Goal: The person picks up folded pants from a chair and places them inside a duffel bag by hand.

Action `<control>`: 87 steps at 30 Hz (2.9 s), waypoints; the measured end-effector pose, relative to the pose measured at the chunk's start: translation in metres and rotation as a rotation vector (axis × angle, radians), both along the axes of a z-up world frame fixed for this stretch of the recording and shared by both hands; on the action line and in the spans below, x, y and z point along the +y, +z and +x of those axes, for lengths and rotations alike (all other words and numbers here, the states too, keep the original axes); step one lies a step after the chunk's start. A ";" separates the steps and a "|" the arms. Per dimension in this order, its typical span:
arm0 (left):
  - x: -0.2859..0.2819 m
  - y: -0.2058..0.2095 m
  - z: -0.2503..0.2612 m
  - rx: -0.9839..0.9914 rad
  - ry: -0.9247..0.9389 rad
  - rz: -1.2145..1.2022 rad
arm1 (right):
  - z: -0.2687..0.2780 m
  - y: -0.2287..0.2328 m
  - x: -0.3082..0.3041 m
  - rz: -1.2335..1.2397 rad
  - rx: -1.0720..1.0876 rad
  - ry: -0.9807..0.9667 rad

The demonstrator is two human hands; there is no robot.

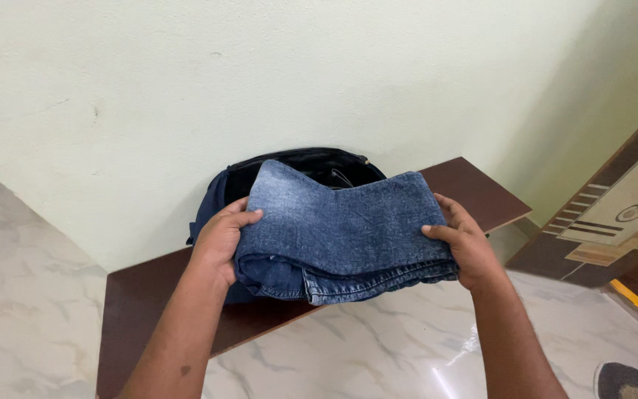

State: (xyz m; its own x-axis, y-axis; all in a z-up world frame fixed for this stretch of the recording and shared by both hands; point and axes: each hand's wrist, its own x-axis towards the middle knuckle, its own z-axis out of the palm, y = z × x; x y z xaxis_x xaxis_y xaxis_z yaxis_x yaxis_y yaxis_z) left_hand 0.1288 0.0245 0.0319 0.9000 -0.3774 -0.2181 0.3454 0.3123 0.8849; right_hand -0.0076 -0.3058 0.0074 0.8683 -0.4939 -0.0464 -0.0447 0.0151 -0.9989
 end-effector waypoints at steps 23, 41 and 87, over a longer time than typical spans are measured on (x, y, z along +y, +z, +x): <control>0.031 -0.018 0.094 0.076 -0.070 -0.076 | 0.064 0.007 0.025 0.119 -0.134 0.033; 0.011 -0.048 0.194 0.127 -0.117 -0.207 | 0.176 -0.001 -0.031 0.440 -0.071 0.064; -0.021 -0.123 0.246 0.468 0.121 0.000 | 0.296 -0.046 -0.050 0.300 0.285 0.425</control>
State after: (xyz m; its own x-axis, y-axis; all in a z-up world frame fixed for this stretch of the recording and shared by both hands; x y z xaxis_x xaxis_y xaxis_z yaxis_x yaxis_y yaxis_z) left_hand 0.3748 0.0038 -0.0913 0.7426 -0.2763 -0.6101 0.6678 0.3748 0.6431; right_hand 0.2888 -0.3560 -0.0387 0.9200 -0.0351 -0.3903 -0.3742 0.2169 -0.9016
